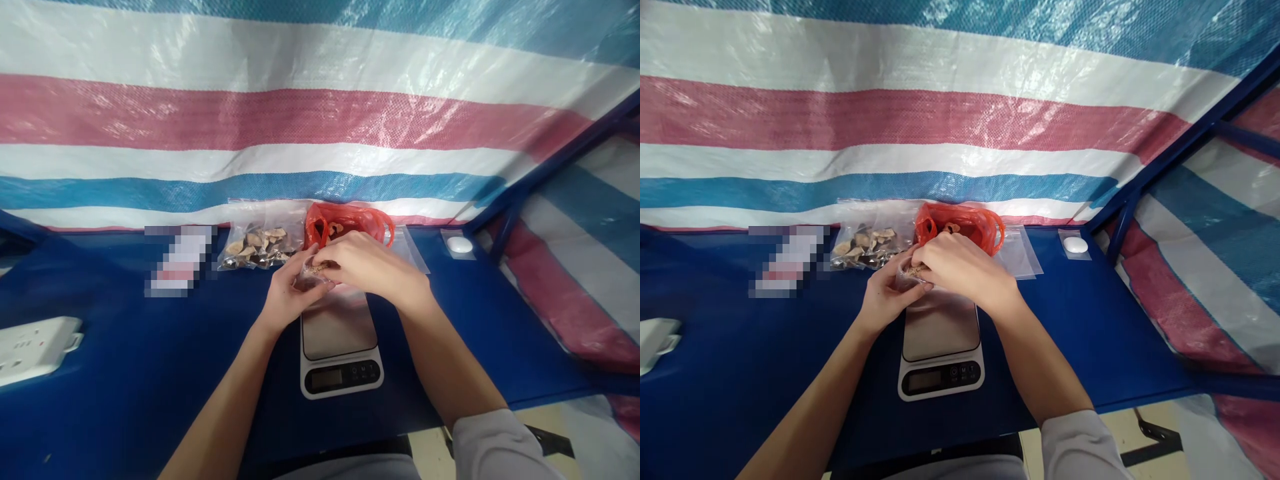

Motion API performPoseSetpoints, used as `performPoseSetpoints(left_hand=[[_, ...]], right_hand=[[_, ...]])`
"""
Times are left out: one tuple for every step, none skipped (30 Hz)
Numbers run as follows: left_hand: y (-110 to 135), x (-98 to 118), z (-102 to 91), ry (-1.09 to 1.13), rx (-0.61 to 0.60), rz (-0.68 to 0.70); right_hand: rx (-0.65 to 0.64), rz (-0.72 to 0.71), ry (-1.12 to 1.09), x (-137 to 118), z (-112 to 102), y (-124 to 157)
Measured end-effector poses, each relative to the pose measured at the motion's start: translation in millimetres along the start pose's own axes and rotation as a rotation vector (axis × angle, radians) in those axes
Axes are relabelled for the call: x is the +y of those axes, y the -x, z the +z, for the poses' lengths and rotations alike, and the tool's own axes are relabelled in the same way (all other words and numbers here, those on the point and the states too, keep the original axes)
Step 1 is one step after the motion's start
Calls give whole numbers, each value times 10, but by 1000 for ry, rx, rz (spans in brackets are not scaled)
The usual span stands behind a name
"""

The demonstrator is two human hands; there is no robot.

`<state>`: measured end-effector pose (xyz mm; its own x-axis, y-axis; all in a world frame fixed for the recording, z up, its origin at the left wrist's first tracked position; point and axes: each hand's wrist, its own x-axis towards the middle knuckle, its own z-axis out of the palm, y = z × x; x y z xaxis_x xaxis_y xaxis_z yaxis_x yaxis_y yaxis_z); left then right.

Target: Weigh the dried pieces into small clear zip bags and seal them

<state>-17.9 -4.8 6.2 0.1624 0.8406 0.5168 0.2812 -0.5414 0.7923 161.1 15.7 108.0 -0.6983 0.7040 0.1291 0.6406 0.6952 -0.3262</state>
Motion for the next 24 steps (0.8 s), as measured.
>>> performPoseSetpoints(left_hand=[[-4,4,1,1,1,4],[-6,5,1,6,6,7],[-6,2,1,12,13,6],[-5,-4,1,19,19,-2],[-3,-11,1,24,26,-14],[1,-20,-1,28,31,-29],[6,-29,-2,30,34,-46],[12,-37,-4,32,36,-64],[16,-41,-6,36,38,-78],[20,-43,-8,41,41,-87],[22,-42,-10,47,43,-94],[24,-37,-10,53,46,-98],[24,-31,-10,59,49,-101],[24,-25,-8,64,52,-104],[24,-20,-5,67,58,-106],[25,-19,-1,68,66,-107],[28,-22,3,67,73,-107],[31,-29,7,66,79,-104],[35,-39,11,64,84,-98],[38,-52,15,60,86,-91],[42,-65,18,55,85,-85],[44,-77,21,50,78,-77],[44,-84,22,49,75,-69],[44,-85,23,47,71,-64]], right_hand=[[-13,-14,-1,12,5,-12],[-18,-31,-12,23,9,-22],[-14,-47,-31,31,11,-31],[-3,-57,-55,35,12,-38],[3,-63,-74,36,13,-44],[7,-66,-89,35,12,-48],[9,-65,-100,32,11,-51],[11,-63,-111,28,8,-53],[12,-62,-122,26,3,-53],[13,-65,-136,25,-4,-52],[13,-69,-155,26,-14,-48],[12,-72,-179,30,-28,-41],[9,-68,-205,37,-44,-31],[9,-59,-232,45,-61,-18],[11,-45,-260,54,-79,-2],[17,-29,-288,61,-95,13],[22,-13,-313,67,-106,26],[23,1,-332,69,-111,34],[19,10,-340,69,-109,37],[10,15,-339,66,-99,32],[-8,13,-330,61,-82,20],[-31,4,-315,55,-62,2],[-52,-8,-300,50,-40,-19],[-66,-17,-292,46,-21,-40]])
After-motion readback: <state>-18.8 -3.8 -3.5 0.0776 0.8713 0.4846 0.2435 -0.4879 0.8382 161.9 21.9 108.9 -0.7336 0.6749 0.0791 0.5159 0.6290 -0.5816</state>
